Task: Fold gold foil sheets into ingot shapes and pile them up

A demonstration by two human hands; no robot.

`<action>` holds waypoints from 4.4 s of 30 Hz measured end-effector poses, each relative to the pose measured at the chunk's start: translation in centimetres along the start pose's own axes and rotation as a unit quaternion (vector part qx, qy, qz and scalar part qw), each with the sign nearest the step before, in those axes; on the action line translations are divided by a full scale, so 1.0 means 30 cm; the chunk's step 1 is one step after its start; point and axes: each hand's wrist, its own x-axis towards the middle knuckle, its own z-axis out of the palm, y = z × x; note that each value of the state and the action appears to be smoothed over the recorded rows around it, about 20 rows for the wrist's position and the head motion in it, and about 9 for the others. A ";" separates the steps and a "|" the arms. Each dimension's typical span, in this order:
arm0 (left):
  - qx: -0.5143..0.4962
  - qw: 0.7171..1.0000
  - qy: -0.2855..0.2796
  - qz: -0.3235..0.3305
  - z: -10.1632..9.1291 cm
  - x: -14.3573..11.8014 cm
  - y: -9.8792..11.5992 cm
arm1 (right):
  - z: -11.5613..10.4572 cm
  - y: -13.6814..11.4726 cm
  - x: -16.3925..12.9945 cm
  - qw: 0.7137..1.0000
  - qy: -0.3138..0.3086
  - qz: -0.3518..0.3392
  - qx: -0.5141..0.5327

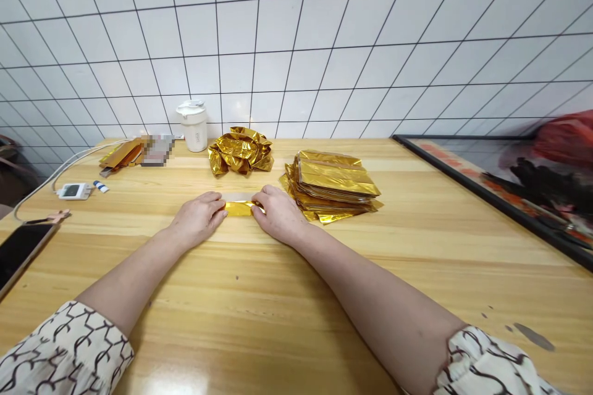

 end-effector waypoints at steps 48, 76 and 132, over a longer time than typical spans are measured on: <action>0.002 0.991 -0.124 0.060 0.040 -0.025 0.117 | 0.017 0.066 0.034 0.996 0.024 0.049 0.074; 0.009 0.984 -0.177 0.038 0.001 -0.014 0.143 | 0.033 0.061 0.035 0.997 0.041 0.027 0.063; -0.008 0.985 -0.171 0.028 -0.008 -0.020 0.142 | 0.006 0.159 0.049 0.973 0.009 -0.100 0.206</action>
